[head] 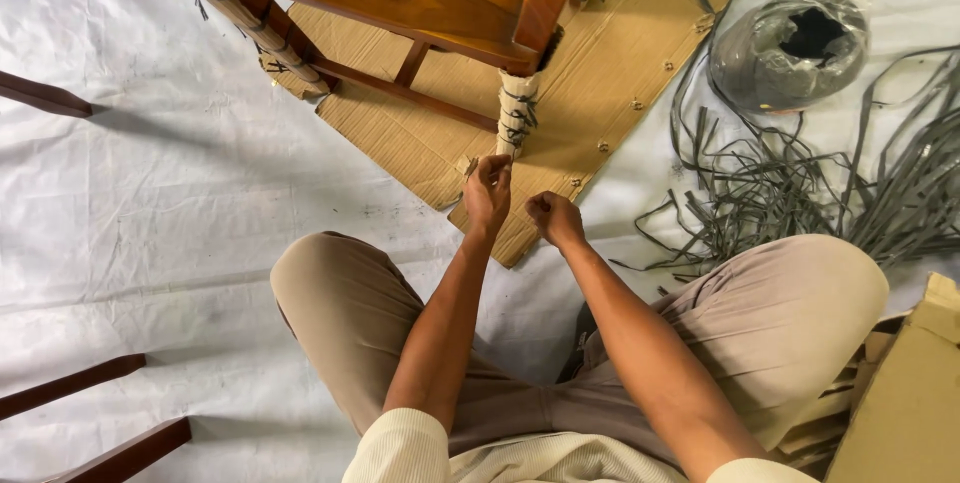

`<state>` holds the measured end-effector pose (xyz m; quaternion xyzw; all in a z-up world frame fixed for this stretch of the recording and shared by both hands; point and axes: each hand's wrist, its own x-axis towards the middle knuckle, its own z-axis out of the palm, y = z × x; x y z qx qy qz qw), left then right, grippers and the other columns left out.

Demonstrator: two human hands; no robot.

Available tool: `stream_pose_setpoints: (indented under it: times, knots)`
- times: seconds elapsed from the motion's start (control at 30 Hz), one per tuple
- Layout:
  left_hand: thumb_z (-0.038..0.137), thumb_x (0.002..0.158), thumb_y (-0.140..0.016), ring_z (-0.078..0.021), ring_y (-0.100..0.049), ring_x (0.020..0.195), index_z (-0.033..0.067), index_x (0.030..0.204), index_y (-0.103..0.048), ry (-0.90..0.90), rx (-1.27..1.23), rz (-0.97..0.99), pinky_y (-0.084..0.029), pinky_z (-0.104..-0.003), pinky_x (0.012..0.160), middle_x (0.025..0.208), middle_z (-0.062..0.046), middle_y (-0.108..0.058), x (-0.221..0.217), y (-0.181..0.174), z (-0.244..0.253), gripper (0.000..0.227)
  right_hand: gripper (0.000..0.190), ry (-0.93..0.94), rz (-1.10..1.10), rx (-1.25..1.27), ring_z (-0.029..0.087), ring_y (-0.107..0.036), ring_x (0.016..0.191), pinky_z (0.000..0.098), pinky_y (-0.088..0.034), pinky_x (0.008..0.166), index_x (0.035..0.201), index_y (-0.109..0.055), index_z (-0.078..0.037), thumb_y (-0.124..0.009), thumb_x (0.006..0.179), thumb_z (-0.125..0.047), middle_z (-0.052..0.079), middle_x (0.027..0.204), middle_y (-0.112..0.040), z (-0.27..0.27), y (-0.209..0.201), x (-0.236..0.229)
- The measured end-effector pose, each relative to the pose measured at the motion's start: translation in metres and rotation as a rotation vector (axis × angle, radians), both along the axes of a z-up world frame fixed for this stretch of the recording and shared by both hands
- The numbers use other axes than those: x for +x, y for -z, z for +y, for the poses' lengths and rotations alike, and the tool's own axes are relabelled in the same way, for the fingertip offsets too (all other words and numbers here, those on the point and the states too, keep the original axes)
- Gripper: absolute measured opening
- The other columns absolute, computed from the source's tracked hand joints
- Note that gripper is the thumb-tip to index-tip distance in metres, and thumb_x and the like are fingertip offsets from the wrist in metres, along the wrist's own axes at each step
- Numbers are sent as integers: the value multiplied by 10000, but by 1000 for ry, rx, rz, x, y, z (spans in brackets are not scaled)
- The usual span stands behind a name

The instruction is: Wrapping decorative or protective strips around the frame of a wooden chair.

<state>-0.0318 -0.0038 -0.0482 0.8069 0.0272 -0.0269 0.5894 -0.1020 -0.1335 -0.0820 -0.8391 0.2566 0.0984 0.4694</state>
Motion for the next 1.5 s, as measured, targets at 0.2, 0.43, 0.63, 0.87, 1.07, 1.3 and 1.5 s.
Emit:
stream_pose_setpoints:
  times: [0.2, 0.43, 0.63, 0.87, 1.07, 1.3, 1.5]
  knots:
    - [216, 928, -695, -257, -766, 927, 78, 1057, -765, 175, 131, 48, -572, -356, 790, 977, -123, -788, -23, 17, -8, 202, 225, -5, -15, -51, 239, -751, 889, 377, -576, 815, 1032, -759, -86, -716, 946, -290, 76, 963, -791, -21, 4, -21]
    - [245, 915, -687, -271, -783, 866, 90, 1056, -754, 385, 165, 83, -597, -375, 791, 966, -120, -784, -45, 59, -26, 220, 246, 49, 1, -136, 266, -729, 953, 409, -565, 834, 1073, -769, -111, -728, 914, -294, 69, 1033, -779, -52, 5, -52]
    - [253, 901, -690, -306, -740, 945, 86, 1055, -759, 597, 327, 115, -567, -420, 855, 998, -117, -779, -59, 55, -37, 237, 285, 103, 267, -192, 253, -696, 1097, 403, -555, 921, 1154, -757, -160, -702, 954, -356, 58, 1204, -746, -76, -5, -70]
    - [275, 902, -688, -301, -738, 977, 98, 1071, -767, 665, 378, 102, -565, -416, 874, 1023, -101, -785, -60, 52, -45, 257, 438, 4, 601, -402, 333, -600, 1198, 456, -548, 889, 1263, -665, -35, -689, 963, -353, 127, 1625, -310, -83, -47, -76]
    - [285, 914, -682, -300, -740, 981, 107, 1093, -771, 689, 415, 135, -557, -420, 888, 1031, -106, -785, -57, 52, -44, 267, 372, 23, 700, -336, 292, -674, 1134, 413, -605, 812, 1254, -676, 0, -658, 917, -158, 134, 1731, -121, -100, -31, -85]
    - [277, 921, -675, -300, -738, 994, 88, 1119, -767, 660, 418, 192, -564, -417, 893, 1052, -116, -782, -58, 41, -42, 289, 569, 21, 651, -310, 348, -630, 1182, 456, -529, 961, 1491, -409, -5, -553, 943, -60, 78, 1617, -300, -96, -21, -86]
    - [307, 927, -691, -306, -765, 944, 46, 1080, -774, 632, 270, 72, -589, -396, 869, 998, -157, -790, -58, 62, -38, 314, 437, -49, 414, -339, 340, -590, 1240, 442, -492, 1026, 1404, -524, -67, -560, 970, -110, 55, 1540, -414, -65, -51, -73]
